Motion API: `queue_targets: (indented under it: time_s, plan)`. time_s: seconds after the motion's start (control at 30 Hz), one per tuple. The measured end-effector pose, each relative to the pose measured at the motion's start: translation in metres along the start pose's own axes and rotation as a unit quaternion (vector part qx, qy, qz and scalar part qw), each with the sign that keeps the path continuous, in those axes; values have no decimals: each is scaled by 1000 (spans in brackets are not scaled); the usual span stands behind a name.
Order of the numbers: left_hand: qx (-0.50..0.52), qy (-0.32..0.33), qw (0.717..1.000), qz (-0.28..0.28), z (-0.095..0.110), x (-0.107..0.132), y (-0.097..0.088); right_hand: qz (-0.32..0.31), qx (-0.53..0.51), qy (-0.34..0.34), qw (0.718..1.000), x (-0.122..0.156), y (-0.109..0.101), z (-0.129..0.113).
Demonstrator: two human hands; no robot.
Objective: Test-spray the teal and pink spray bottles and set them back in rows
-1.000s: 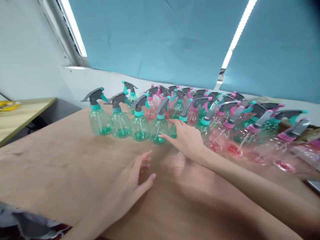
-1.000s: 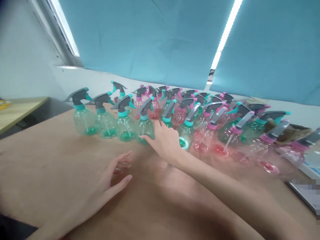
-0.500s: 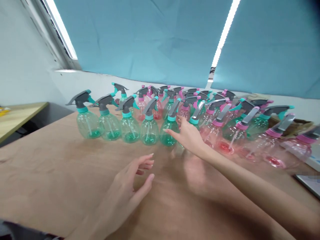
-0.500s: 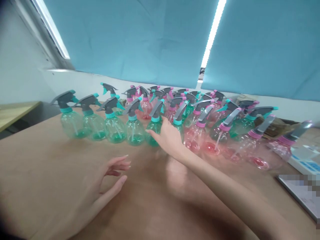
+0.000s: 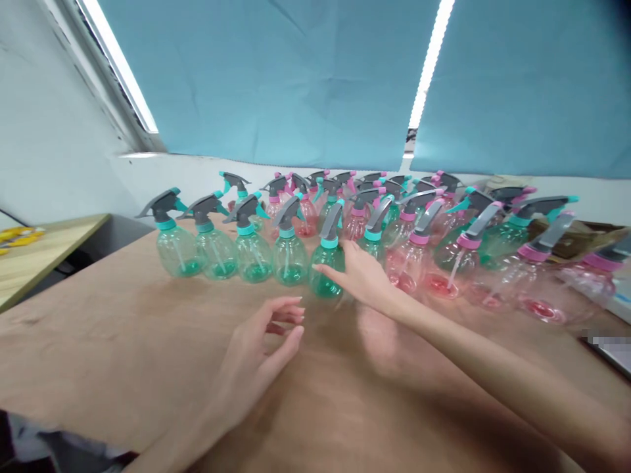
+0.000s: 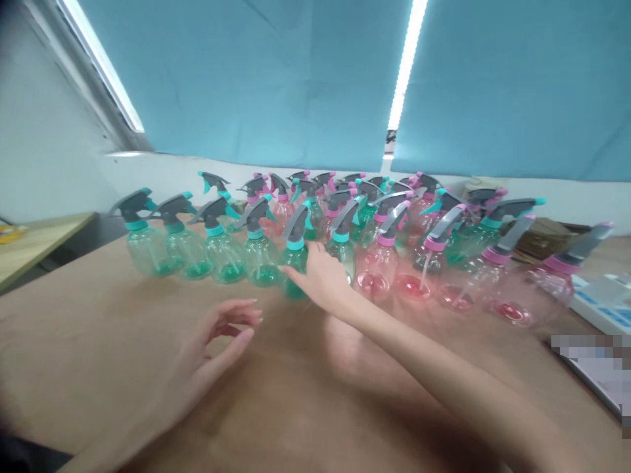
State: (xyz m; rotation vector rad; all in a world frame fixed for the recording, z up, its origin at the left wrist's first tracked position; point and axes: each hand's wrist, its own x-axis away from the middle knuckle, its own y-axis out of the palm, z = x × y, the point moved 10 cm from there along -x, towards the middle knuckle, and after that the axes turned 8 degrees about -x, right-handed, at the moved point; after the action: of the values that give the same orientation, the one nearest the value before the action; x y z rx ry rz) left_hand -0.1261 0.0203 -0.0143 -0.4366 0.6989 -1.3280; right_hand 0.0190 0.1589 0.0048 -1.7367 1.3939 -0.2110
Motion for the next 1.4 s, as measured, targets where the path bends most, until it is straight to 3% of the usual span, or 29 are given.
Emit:
queue_targets:
  time_s: [0.2,0.33,0.47,0.63,0.83,1.03,1.2,1.4]
  plan:
    - [71,19,995,65,14,-31,1,-46,-40,-55,997,41,-4,-18]
    - [77,46,996,30,46,-44,17,-92,-62,-46,993,71,-2,-22]
    - [90,73,993,-4,72,-39,33,-123,-111,-108,980,96,-4,-36]
    - [67,84,994,4,85,-25,35,-132,-125,-118,976,112,-5,-34]
    - [71,76,994,18,86,-24,30,-153,-70,-198,966,124,-1,-4]
    - [96,69,992,40,85,-29,21,-213,-31,-132,968,124,4,60]
    - [78,58,995,-16,83,-34,31,-225,-25,-110,968,126,4,67]
    - [100,98,989,-42,90,-36,34,-222,-23,-105,969,127,5,66]
